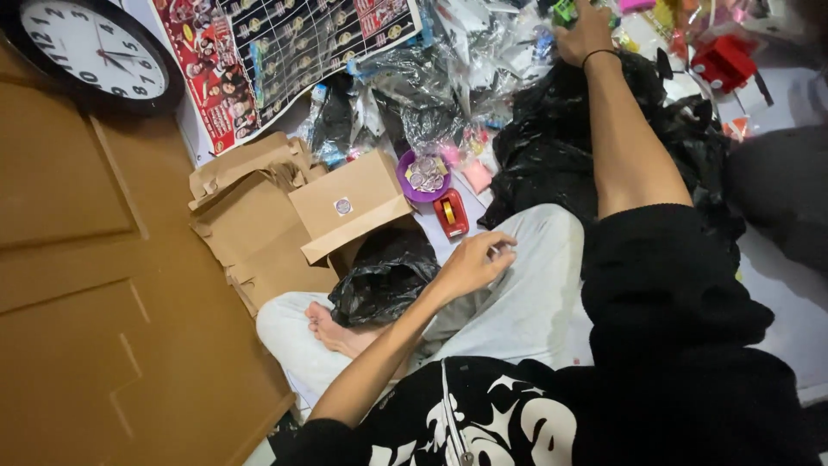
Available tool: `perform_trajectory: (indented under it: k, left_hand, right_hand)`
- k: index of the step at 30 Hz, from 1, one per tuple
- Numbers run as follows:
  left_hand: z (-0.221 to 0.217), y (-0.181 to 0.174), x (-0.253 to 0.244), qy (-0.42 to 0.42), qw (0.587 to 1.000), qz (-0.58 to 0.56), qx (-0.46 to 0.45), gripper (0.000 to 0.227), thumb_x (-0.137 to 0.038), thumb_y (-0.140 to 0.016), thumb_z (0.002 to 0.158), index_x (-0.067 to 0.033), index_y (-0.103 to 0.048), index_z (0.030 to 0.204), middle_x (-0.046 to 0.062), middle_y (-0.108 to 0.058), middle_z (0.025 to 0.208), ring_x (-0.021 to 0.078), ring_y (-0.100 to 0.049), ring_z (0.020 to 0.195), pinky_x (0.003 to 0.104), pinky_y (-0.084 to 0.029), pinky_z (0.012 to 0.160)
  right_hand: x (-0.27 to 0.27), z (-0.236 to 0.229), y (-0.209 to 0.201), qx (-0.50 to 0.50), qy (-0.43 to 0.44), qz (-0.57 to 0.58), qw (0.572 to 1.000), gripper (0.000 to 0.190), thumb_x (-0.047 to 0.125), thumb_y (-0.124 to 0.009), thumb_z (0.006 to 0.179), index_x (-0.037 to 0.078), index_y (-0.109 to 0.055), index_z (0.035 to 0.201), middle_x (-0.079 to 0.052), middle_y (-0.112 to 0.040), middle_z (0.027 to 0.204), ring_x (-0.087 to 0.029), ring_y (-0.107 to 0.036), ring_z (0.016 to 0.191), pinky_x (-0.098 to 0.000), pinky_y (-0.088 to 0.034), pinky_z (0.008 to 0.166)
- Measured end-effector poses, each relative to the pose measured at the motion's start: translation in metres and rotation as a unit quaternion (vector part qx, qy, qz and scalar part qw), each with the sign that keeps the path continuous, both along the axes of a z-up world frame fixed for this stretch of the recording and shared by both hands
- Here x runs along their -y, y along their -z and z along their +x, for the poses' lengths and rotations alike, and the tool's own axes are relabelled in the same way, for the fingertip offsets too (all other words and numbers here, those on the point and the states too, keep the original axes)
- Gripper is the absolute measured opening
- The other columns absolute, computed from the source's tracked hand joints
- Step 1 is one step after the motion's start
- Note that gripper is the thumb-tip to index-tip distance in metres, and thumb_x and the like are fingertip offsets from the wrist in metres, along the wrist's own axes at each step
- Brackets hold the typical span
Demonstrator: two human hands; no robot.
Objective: Folding a cardboard box, placing a toy bus inside, and wrapping the package in a black plastic bag.
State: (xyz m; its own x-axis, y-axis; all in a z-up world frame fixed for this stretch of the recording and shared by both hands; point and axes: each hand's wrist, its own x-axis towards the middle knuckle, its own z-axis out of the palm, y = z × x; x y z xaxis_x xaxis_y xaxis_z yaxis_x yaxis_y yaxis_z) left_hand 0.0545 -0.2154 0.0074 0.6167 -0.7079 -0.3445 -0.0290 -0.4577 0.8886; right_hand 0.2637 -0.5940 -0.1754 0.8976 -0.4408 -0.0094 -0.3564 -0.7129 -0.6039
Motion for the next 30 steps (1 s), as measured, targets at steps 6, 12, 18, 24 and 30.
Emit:
perform_trajectory:
  k: [6,12,18,24,30]
  left_hand:
    - [-0.002,0.011,-0.004,-0.032,0.999,-0.001,-0.036,0.028,-0.014,-0.067,0.088,0.0009,-0.072,0.111,0.006,-0.072,0.093,0.0149,-0.064,0.075,0.027,-0.054,0.07]
    - [-0.01,0.002,-0.007,-0.036,0.996,-0.006,-0.08,0.028,-0.015,-0.066,0.088,0.0008,-0.073,0.11,0.007,-0.072,0.091,0.0146,-0.063,0.078,0.027,-0.053,0.072]
    - [-0.021,-0.005,-0.02,-0.051,0.997,-0.005,-0.057,0.028,-0.015,-0.067,0.087,0.0007,-0.074,0.109,0.005,-0.07,0.086,0.0137,-0.06,0.073,0.026,-0.053,0.068]
    - [-0.029,-0.019,-0.037,-0.096,0.992,0.008,-0.086,0.027,-0.017,-0.067,0.09,-0.0056,-0.074,0.113,0.004,-0.073,0.085,0.0116,-0.062,0.072,0.025,-0.052,0.065]
    - [-0.028,-0.03,-0.052,-0.192,0.975,-0.108,-0.026,0.026,-0.014,-0.061,0.095,-0.0048,-0.071,0.118,0.006,-0.074,0.097,0.0124,-0.067,0.079,0.025,-0.054,0.071]
  right_hand:
    - [-0.009,0.017,0.005,-0.067,0.04,-0.014,0.997,0.064,0.02,-0.072,0.094,0.028,-0.047,0.153,-0.032,-0.04,0.141,-0.054,-0.059,0.113,-0.0665,-0.05,0.092]
    - [-0.02,0.012,-0.015,-0.04,0.029,-0.07,0.996,0.04,0.026,-0.078,0.094,0.021,-0.062,0.13,-0.028,-0.052,0.116,-0.051,-0.061,0.099,-0.0641,-0.052,0.082]
    - [-0.017,0.008,-0.002,0.021,0.033,-0.09,0.995,0.042,0.022,-0.085,0.092,0.016,-0.049,0.113,-0.019,-0.055,0.1,-0.043,-0.06,0.088,-0.0582,-0.051,0.072]
    - [-0.043,-0.013,-0.075,0.199,-0.016,-0.134,0.971,0.034,-0.006,-0.067,0.088,0.008,-0.051,0.114,-0.018,-0.053,0.097,-0.04,-0.059,0.085,-0.0506,-0.051,0.074]
    - [-0.118,-0.07,-0.177,0.241,-0.204,0.144,0.938,0.032,-0.013,-0.051,0.103,0.005,-0.029,0.119,-0.027,-0.053,0.108,-0.042,-0.063,0.089,-0.0536,-0.062,0.072]
